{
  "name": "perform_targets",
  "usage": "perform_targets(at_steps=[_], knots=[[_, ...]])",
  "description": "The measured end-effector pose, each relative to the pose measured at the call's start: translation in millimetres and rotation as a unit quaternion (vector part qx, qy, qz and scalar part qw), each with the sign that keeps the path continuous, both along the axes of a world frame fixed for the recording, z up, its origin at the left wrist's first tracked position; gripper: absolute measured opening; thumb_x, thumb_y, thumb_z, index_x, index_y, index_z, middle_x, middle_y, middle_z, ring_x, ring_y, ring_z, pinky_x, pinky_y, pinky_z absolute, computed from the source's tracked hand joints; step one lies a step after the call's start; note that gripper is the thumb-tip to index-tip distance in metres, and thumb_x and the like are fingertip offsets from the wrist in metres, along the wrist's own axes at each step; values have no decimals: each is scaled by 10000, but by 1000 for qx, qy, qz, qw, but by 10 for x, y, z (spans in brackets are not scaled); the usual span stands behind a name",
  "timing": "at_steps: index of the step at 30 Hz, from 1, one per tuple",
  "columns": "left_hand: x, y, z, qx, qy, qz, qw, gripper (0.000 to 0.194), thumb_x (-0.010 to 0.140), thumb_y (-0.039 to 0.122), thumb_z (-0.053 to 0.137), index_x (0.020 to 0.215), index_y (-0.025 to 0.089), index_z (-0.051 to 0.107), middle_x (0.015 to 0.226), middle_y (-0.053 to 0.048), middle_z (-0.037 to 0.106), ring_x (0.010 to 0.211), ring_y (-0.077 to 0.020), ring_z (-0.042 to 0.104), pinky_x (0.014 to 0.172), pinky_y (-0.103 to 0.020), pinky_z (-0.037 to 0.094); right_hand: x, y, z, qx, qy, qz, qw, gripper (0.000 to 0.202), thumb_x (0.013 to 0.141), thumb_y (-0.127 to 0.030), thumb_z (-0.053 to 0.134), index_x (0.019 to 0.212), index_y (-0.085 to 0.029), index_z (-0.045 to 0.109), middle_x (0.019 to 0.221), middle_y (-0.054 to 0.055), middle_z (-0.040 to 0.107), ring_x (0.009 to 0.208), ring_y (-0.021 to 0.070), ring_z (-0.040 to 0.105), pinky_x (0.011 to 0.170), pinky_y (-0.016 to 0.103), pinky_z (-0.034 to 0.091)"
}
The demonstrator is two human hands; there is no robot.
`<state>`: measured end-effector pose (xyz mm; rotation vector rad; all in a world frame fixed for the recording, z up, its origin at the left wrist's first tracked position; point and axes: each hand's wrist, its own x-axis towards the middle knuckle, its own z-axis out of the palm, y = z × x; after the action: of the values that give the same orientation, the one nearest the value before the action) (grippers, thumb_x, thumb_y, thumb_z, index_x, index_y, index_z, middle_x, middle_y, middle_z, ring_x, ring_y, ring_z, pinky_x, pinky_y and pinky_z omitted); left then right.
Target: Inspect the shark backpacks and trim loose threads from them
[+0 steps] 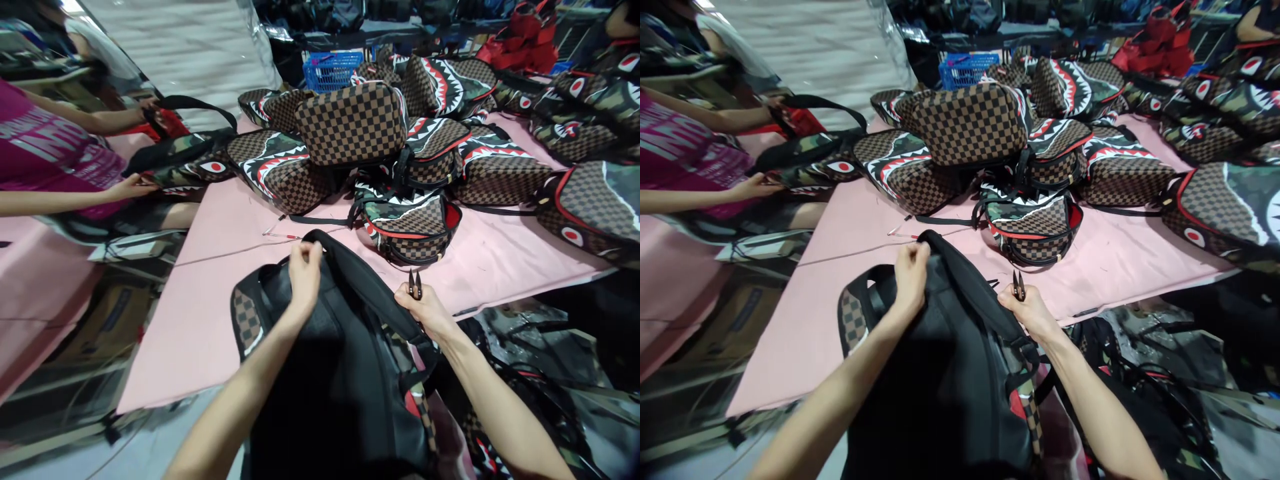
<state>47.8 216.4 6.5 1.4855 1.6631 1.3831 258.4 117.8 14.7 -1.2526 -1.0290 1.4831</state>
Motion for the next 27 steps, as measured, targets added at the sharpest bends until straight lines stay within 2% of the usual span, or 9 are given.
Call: perform_targets(at_steps=[1,3,5,7,13,18,21,24,27], knots=[[79,-248,-6,-68,-37,-59,995,267,812,421,475,693,185,512,681,-9,554,695,-148,520,682,-258,412,-20,-16,13,7,-6,-2,1000,435,650,-521,679,540,-180,431,480,-81,290,434,44,196,404,217,135],[261,-700,-15,-227,-108,-232,940,342,790,471,491,646,163,536,597,-23,565,591,-146,528,557,-250,409,-56,-48,29,12,-8,-1,1000,415,660,-507,676,552,-174,454,480,-79,297,444,48,212,412,217,149],[435,-1011,2,-269,-199,-274,902,296,742,426,585,801,136,588,702,-40,631,622,-142,559,565,-241,430,-87,-77,33,5,5,-4,1000,404,652,-496,686,558,-172,464,470,-81,302,442,49,219,412,216,150],[554,-1152,47,-262,-268,-265,888,327,711,382,637,905,123,588,780,-50,654,627,-131,566,569,-236,445,-111,-102,25,-16,37,-9,999,414,625,-489,707,544,-177,449,443,-88,299,422,47,217,402,215,151],[540,-1119,150,-230,-258,-228,910,278,636,337,688,753,111,577,632,-15,600,516,-107,527,478,-216,439,-158,-191,-45,-82,89,-1,993,410,584,-517,711,553,-186,471,349,-105,283,344,46,209,371,215,152],[459,-1125,101,-212,-146,-223,940,263,686,360,635,789,122,589,615,0,583,496,-104,511,475,-221,433,-205,-321,19,11,-121,-61,991,333,646,-470,685,687,-154,591,488,-47,472,442,82,371,427,221,269],[426,-1134,85,-195,-74,-224,952,243,727,364,597,808,134,596,614,4,586,529,-113,529,503,-220,431,-202,-361,79,55,-210,-30,976,285,693,-432,665,685,-158,586,546,-31,523,502,95,422,478,223,311],[394,-1139,115,-198,-37,-232,952,218,734,357,591,786,145,587,611,1,585,547,-125,548,500,-217,426,-153,-348,62,39,-177,51,982,327,749,-429,614,581,-164,522,441,-45,463,441,84,388,458,222,283],[380,-1128,169,-210,-27,-245,946,182,730,333,583,742,152,564,595,3,571,525,-127,548,476,-217,423,-100,-309,-31,5,-56,98,994,396,739,-451,619,509,-175,453,390,-52,421,391,66,326,424,225,216]])
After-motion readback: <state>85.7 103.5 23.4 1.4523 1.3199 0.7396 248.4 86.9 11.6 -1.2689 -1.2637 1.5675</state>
